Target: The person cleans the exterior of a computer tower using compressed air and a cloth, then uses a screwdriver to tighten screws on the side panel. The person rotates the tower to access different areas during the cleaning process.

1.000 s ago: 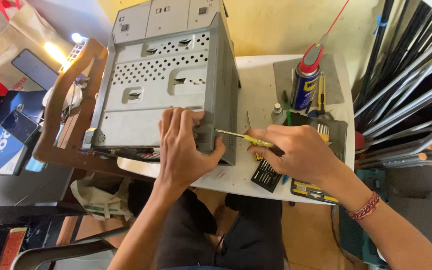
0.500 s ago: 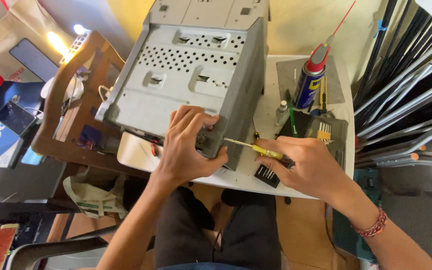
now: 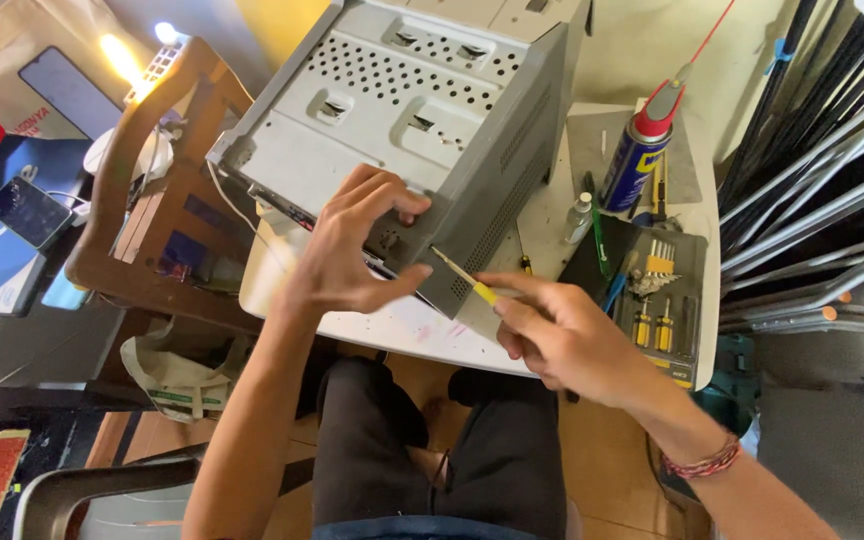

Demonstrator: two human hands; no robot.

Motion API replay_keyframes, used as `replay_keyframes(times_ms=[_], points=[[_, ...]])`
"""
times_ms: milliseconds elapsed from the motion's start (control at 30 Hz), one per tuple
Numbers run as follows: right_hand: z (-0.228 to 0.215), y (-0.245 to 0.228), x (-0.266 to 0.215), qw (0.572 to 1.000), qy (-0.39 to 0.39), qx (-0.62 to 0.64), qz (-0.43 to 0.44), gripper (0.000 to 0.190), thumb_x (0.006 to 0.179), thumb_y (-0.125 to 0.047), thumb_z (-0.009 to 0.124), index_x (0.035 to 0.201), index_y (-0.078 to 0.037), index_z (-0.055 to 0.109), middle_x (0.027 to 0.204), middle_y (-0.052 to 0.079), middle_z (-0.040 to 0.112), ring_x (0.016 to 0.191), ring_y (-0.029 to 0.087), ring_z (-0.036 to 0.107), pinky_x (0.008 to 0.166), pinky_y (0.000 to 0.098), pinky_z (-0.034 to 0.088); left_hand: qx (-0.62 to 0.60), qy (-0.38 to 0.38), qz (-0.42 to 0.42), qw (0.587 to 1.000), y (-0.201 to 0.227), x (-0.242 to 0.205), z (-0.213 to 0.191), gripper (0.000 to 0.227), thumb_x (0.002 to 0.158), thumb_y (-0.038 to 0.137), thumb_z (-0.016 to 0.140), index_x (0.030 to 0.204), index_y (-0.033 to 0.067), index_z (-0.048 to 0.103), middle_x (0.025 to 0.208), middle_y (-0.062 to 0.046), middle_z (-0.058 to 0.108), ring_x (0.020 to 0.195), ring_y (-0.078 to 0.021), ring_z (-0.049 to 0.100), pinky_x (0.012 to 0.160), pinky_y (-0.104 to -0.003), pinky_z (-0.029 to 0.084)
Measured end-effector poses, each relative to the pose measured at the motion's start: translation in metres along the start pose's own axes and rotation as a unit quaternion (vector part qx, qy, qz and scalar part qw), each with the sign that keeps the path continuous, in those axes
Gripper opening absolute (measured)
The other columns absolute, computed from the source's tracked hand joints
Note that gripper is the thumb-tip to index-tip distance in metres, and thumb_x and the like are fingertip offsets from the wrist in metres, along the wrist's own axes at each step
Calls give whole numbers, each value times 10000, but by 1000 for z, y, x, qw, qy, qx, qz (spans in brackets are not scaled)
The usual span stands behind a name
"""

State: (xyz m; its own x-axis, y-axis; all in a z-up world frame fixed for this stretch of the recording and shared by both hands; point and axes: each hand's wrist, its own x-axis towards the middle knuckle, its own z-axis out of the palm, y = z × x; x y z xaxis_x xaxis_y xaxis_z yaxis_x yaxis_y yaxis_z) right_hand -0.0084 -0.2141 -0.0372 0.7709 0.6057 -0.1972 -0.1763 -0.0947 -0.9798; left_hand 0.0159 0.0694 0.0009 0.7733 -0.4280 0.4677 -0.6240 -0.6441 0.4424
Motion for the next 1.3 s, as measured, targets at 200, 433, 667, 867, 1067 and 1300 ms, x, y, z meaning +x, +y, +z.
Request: replay_keyframes(times_ms=[200, 433, 667, 867, 1067, 1300], points=[[-7, -14, 6, 950, -43, 265, 158, 432, 985, -296, 525, 1366, -116, 621, 678, 78, 587, 339, 20, 287, 252, 190, 157, 70, -17, -97, 993, -17, 29, 23, 550, 965, 556, 529, 1170, 70, 683, 1175, -170, 668, 1155, -332, 548, 1035, -529, 418], [1, -28, 4, 941, 9, 278, 195, 403, 963, -295, 550, 1292, -121, 706, 676, 84, 572, 337, 2, 268, 260, 151, 144, 112, -71, -61, 989, 5, 44, 23, 662, 1016, 488, 465, 1559, 110, 449, 1600, -126, 466, 1530, -363, 289, 1238, -559, 130], [10, -22, 3, 965, 30, 206, 160, 365, 971, -262, 580, 1291, -141, 708, 656, 50, 538, 363, 10, 268, 297, 186, 156, 108, -94, -77, 987, -2, 42, 27, 691, 1053, 528, 346, 1586, 91, 396, 1622, -93, 436, 1566, -327, 251, 1274, -563, 71], [18, -24, 8, 984, 45, 129, 117, 333, 957, -226, 606, 1252, -138, 732, 606, 18, 517, 376, 24, 288, 317, 220, 180, 101, -94, -68, 988, -1, 41, 19, 726, 1056, 573, 305, 1587, 88, 399, 1626, -99, 445, 1572, -331, 260, 1279, -555, 74], [34, -15, -2, 939, 140, -230, -213, 295, 964, -140, 688, 1254, -92, 704, 740, 74, 660, 538, 92, 582, 481, 240, 446, 92, -90, -62, 990, -5, 39, 20, 744, 1040, 592, 332, 1588, 95, 405, 1621, -99, 454, 1572, -322, 270, 1282, -543, 82], [49, -1, -5, 725, 218, -584, -293, 440, 887, -98, 702, 1326, -101, 666, 760, 81, 640, 544, 211, 630, 455, 320, 508, 90, -87, -67, 990, -4, 41, 18, 753, 1019, 604, 347, 1578, 106, 422, 1613, -95, 464, 1562, -314, 273, 1280, -532, 99]])
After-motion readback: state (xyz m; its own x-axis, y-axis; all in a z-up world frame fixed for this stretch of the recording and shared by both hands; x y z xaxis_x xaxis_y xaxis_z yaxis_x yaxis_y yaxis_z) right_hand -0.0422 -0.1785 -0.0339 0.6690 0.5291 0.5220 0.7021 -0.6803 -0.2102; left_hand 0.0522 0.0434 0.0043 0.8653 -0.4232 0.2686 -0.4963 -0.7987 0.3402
